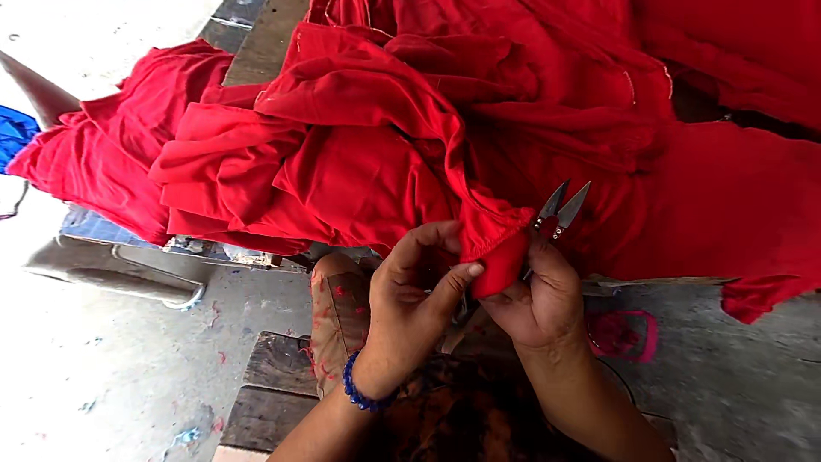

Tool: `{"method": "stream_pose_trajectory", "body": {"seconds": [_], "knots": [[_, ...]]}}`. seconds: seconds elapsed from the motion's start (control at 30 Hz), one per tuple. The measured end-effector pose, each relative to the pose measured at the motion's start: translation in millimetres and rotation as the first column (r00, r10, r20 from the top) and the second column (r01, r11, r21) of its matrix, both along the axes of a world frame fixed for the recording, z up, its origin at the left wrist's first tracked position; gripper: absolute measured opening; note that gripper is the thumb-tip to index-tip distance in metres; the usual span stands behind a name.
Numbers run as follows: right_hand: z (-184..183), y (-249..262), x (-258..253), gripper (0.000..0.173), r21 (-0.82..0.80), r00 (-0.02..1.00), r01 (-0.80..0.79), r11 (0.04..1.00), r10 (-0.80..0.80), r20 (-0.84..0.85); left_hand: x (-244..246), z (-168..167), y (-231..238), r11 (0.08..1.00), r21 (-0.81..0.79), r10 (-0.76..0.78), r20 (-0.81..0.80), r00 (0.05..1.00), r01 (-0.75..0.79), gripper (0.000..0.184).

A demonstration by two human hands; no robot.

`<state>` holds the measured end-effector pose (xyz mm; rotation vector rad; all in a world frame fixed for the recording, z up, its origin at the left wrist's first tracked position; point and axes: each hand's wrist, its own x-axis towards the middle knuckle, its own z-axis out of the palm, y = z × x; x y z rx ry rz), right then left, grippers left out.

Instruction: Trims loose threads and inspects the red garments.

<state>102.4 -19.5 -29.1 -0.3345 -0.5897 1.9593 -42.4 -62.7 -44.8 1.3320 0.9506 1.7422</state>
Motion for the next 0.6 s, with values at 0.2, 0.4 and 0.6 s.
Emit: {"method": "stream_pose_trajectory", "body": {"seconds": [0.2, 0.4, 0.6], "knots": [[-2.8, -6.3, 11.7, 0.015, 0.074, 0.994, 0.101, 0.992, -0.104, 0.029, -6.7, 0.4, -0.8, 0.996, 0.071, 0.050, 0.019, 0.999, -0.052, 0.007], [0.4, -11.9, 23.7, 0.017, -0.041, 0.964, 0.261, 0.964, -0.259, 0.051, -16.0, -7.0, -14.2, 0.986, 0.075, 0.142, 0.115, 0.983, -0.151, 0.008], [-4.2, -8.3, 32.2, 0.021, -0.269, 0.913, -0.039, 0.962, -0.075, -0.400, -2.2, -15.8, -20.9, 0.985, 0.024, 0.164, 0.114, 0.980, -0.168, 0.017]]}}
